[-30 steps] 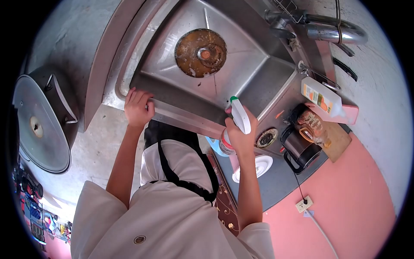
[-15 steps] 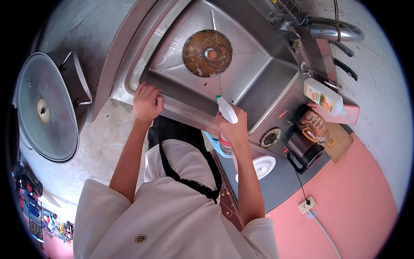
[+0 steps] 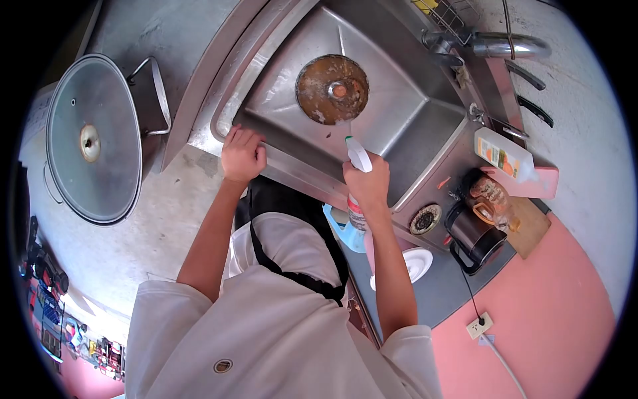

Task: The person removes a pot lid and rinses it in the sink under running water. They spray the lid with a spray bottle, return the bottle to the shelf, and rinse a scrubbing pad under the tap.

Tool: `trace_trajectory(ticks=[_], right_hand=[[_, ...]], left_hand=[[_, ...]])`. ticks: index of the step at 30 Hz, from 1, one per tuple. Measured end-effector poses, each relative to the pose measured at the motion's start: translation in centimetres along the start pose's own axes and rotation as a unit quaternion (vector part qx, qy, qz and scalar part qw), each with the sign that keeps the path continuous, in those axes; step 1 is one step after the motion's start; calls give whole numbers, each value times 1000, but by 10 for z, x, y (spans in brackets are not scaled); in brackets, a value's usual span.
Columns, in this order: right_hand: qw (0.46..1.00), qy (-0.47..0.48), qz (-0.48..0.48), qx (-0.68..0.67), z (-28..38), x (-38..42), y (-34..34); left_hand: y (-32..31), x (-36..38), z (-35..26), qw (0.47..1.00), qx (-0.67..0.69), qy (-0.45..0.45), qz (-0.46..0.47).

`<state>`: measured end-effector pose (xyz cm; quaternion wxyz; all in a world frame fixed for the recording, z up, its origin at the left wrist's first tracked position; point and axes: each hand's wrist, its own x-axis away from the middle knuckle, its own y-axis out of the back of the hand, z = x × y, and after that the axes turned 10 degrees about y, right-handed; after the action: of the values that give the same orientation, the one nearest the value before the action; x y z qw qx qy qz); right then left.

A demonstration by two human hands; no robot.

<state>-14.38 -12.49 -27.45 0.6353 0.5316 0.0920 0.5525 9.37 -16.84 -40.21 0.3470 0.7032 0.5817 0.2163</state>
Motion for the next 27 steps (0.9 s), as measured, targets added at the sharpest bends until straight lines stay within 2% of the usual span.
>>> trace_trajectory(ticks=[4, 6, 10, 12, 15, 17, 19, 20, 21, 24, 27], right_hand=[[999, 17, -7, -40, -9, -6, 3], [994, 70, 21, -78, -13, -10, 5], [996, 56, 22, -71, -19, -11, 8], [986, 127, 3, -106, -22, -11, 16], [977, 148, -9, -155, -25, -10, 34], [965, 174, -26, -197, -1, -7, 58], [932, 237, -34, -274, 30, -12, 82], [885, 343, -85, -305, 53, -18, 94], [873, 335, -63, -350, 80, -20, 109], [788, 432, -78, -432, 162, -54, 126], [731, 485, -81, -473, 251, -100, 124]], left_hand=[[2, 0, -2, 1000, -14, -6, 5], [3, -1, -4, 1000, -26, -10, 9], [2, -1, -6, 997, -69, -5, 25], [5, -1, -15, 995, -93, 4, 40], [5, -5, -18, 992, -112, 21, 60], [7, -6, -18, 989, -118, 23, 83], [6, -4, -15, 989, -126, 20, 79], [7, -3, -15, 988, -125, 17, 90], [9, -3, -16, 986, -134, 18, 100], [7, 0, -13, 984, -140, 31, 110], [9, -2, -16, 985, -135, 31, 107]])
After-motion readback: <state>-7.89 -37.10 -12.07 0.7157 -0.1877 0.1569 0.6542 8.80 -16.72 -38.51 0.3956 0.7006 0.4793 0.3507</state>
